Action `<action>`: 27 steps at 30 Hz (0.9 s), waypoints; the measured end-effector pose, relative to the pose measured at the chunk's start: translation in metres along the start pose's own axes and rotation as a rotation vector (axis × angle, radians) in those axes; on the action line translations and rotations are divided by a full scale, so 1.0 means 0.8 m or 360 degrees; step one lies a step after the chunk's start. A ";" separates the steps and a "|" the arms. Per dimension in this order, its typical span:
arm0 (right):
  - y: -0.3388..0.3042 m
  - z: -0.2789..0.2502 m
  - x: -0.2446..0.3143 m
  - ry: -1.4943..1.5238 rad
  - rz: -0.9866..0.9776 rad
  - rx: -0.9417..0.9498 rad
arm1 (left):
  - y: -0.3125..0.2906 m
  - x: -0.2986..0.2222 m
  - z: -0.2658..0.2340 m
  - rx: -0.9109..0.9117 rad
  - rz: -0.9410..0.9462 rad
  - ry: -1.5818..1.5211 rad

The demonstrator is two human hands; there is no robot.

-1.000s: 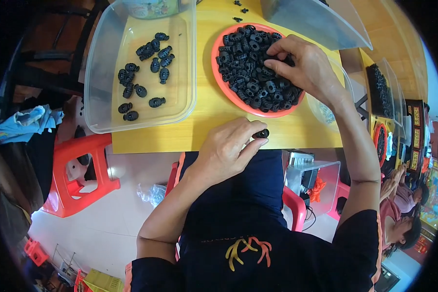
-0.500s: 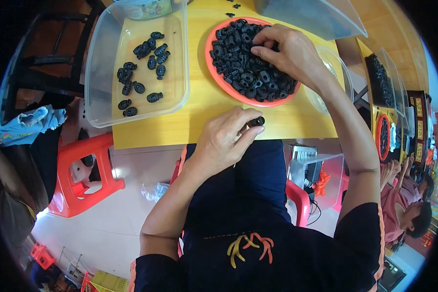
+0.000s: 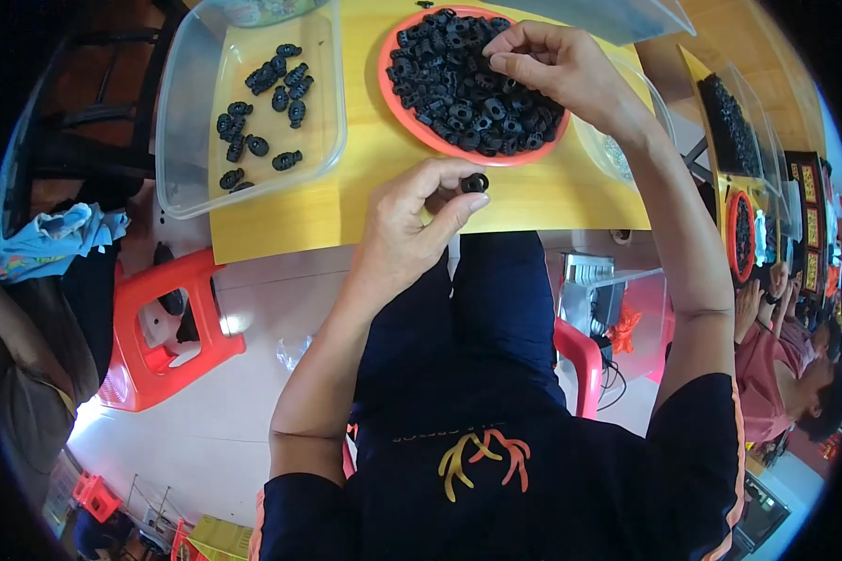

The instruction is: Assembling small plastic components by manually inserting pins into them.

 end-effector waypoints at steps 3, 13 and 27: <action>-0.008 0.000 -0.003 0.0160 -0.0047 -0.0008 | -0.002 0.005 -0.001 -0.0007 -0.0015 -0.0032; -0.036 -0.004 -0.006 0.0764 0.0097 0.0098 | -0.007 0.011 0.000 -0.0039 -0.0009 -0.0091; -0.083 -0.129 -0.067 0.0235 -0.0070 -0.0536 | -0.010 0.020 0.003 -0.0042 -0.0167 -0.0142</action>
Point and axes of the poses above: each hand's wrist, its own y-axis towards the middle knuckle, its own z-axis out of the palm, x = y × z, the point moved 7 cm from there along y, towards the middle knuckle, and after that the axes turned 8 degrees about z, right-handed, at the moved point
